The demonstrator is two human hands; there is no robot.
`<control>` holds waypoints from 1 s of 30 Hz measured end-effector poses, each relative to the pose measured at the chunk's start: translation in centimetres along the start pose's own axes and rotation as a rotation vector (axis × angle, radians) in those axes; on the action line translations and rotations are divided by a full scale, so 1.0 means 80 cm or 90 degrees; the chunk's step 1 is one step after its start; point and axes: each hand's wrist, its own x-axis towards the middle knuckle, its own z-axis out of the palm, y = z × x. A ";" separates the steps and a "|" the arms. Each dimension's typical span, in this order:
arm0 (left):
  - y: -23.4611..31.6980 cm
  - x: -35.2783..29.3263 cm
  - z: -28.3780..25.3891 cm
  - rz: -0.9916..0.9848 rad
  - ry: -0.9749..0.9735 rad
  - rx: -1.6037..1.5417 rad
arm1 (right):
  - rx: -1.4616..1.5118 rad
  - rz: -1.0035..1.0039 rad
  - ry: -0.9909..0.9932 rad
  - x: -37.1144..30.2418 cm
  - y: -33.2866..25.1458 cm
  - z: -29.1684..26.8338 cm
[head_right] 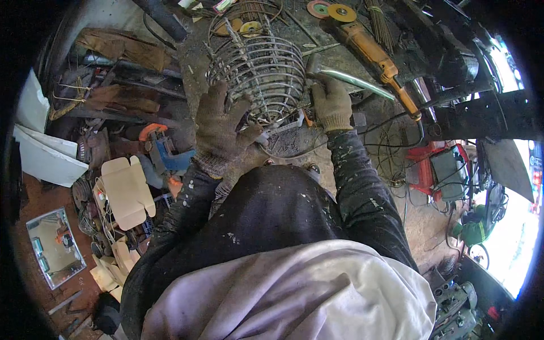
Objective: The person is fabricating a metal object by hammering a wire cage into shape on a workbench, cutting and smoothing sections with an angle grinder, and finally welding components together.
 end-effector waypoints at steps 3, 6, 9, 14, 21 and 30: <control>0.009 0.002 -0.005 -0.011 0.004 -0.017 | -0.022 -0.002 0.003 0.000 0.002 0.001; 0.014 0.002 -0.007 0.002 0.002 -0.018 | 0.000 -0.009 0.021 -0.001 0.011 0.004; 0.019 -0.001 -0.008 -0.005 -0.044 0.004 | -0.001 -0.015 0.019 -0.001 0.009 0.004; 0.022 -0.009 -0.006 -0.017 -0.039 -0.034 | 0.010 -0.005 0.019 -0.004 0.005 0.002; 0.033 -0.017 -0.004 0.033 -0.067 0.056 | 0.003 0.002 0.019 -0.003 0.005 0.003; -0.012 0.015 -0.006 -0.116 0.037 -0.090 | -0.010 0.003 0.026 -0.001 0.017 0.007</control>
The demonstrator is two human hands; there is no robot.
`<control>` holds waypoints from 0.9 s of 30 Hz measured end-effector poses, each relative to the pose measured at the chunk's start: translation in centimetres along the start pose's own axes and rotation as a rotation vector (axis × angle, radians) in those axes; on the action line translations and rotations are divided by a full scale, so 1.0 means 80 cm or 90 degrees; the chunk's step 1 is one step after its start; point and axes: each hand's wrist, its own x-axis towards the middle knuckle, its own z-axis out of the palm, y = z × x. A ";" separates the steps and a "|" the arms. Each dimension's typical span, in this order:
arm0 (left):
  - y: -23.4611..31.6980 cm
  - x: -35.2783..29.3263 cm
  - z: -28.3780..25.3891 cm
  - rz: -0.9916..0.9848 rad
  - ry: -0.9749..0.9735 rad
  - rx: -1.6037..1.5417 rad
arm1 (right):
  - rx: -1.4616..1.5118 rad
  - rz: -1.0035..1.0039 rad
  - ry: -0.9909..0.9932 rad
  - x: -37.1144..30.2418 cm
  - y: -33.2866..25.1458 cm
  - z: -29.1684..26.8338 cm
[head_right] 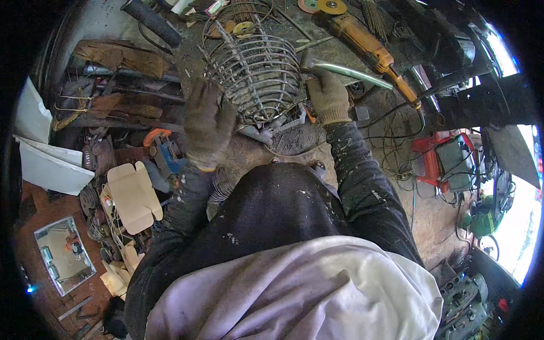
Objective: The person is fabricating a metal object by hammering a wire cage into shape on a workbench, cutting and smoothing sections with an angle grinder, and finally welding components together.
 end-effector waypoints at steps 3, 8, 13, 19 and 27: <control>-0.017 0.034 -0.006 0.039 0.077 0.005 | 0.008 -0.016 -0.006 0.000 -0.010 -0.006; -0.031 0.096 -0.001 -0.098 -0.087 -0.071 | 0.001 0.027 -0.027 0.001 -0.012 -0.009; -0.056 0.105 0.025 -0.061 -0.086 0.035 | 0.058 0.029 -0.019 -0.004 -0.016 -0.006; -0.056 0.144 0.029 -0.157 -0.211 0.048 | 0.044 0.037 -0.030 -0.004 -0.011 -0.010; -0.018 0.147 0.024 -0.008 0.005 -0.052 | 0.068 0.063 -0.036 -0.005 -0.032 -0.032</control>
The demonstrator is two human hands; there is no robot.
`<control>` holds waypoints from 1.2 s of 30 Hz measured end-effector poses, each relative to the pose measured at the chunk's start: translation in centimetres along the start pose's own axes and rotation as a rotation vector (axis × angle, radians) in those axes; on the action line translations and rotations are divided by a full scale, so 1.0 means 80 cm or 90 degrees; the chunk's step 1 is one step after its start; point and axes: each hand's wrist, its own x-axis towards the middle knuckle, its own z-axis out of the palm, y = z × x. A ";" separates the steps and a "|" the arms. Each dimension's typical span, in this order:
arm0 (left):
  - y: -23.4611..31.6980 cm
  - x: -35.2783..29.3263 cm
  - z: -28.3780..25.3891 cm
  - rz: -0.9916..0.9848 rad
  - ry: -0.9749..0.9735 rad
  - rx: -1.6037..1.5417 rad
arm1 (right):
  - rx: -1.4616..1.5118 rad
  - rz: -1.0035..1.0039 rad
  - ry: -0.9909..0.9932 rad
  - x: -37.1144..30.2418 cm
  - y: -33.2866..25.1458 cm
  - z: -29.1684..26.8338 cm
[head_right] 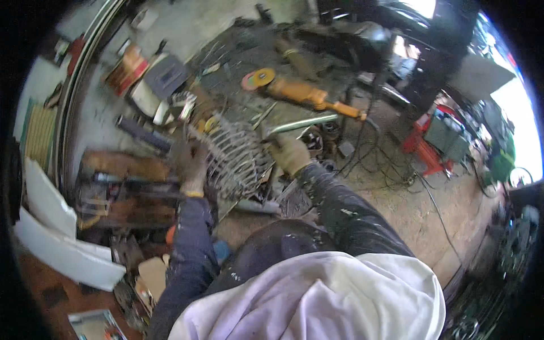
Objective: The person is fabricating a metal object by hammering a wire cage into shape on a workbench, cutting and smoothing sections with an angle grinder, and finally welding components together.
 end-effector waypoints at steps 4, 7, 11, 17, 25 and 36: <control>0.020 -0.009 -0.024 0.007 -0.024 -0.106 | 0.000 0.000 -0.015 -0.004 -0.008 -0.005; 0.036 -0.022 -0.036 0.028 -0.083 -0.148 | 0.006 -0.003 -0.034 0.000 0.001 -0.008; -0.020 -0.044 -0.022 0.050 -0.076 -0.099 | 0.092 -0.025 -0.053 -0.003 -0.007 -0.014; 0.031 -0.055 -0.059 0.043 -0.061 -0.149 | 0.045 0.017 -0.205 -0.028 -0.042 -0.027; 0.002 -0.002 -0.093 0.061 -0.124 -0.275 | 0.254 0.049 -0.210 -0.040 -0.104 -0.030; -0.081 -0.023 -0.048 -0.085 0.009 -0.207 | 0.156 0.160 -0.157 -0.008 -0.134 0.031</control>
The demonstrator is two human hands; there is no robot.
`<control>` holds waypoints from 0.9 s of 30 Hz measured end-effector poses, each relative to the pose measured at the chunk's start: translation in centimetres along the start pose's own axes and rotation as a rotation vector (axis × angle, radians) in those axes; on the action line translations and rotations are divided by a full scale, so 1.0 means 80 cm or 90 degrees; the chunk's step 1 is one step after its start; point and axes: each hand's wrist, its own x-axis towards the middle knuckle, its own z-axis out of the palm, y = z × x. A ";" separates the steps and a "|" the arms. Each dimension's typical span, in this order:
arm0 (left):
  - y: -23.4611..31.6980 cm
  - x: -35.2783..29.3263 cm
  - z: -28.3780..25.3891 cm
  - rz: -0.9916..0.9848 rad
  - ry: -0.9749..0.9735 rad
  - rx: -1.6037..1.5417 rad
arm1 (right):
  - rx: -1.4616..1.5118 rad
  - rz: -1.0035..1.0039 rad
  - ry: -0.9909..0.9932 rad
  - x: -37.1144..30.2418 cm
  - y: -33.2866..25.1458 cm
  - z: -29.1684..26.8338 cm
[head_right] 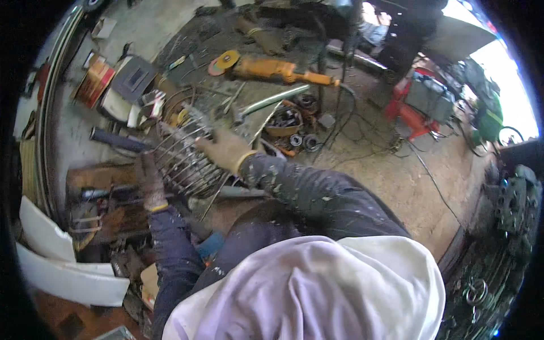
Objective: The person is fabricating a metal object by hammering a wire cage into shape on a workbench, cutting and smoothing sections with an angle grinder, and finally welding components together.
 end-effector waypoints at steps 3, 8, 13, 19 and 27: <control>0.022 -0.003 0.016 0.046 -0.010 -0.030 | -0.014 -0.010 0.012 0.011 0.005 0.010; 0.053 0.015 0.022 0.085 -0.072 0.128 | -0.082 -0.066 -0.026 -0.013 -0.030 -0.030; 0.040 0.015 0.024 0.164 -0.026 0.143 | 0.044 -0.021 0.262 0.010 0.038 -0.091; 0.076 0.010 0.016 0.254 0.007 0.076 | -0.397 0.143 0.477 0.113 0.152 -0.306; 0.103 0.007 0.016 0.176 -0.020 0.154 | -0.273 0.287 0.580 0.192 0.152 -0.436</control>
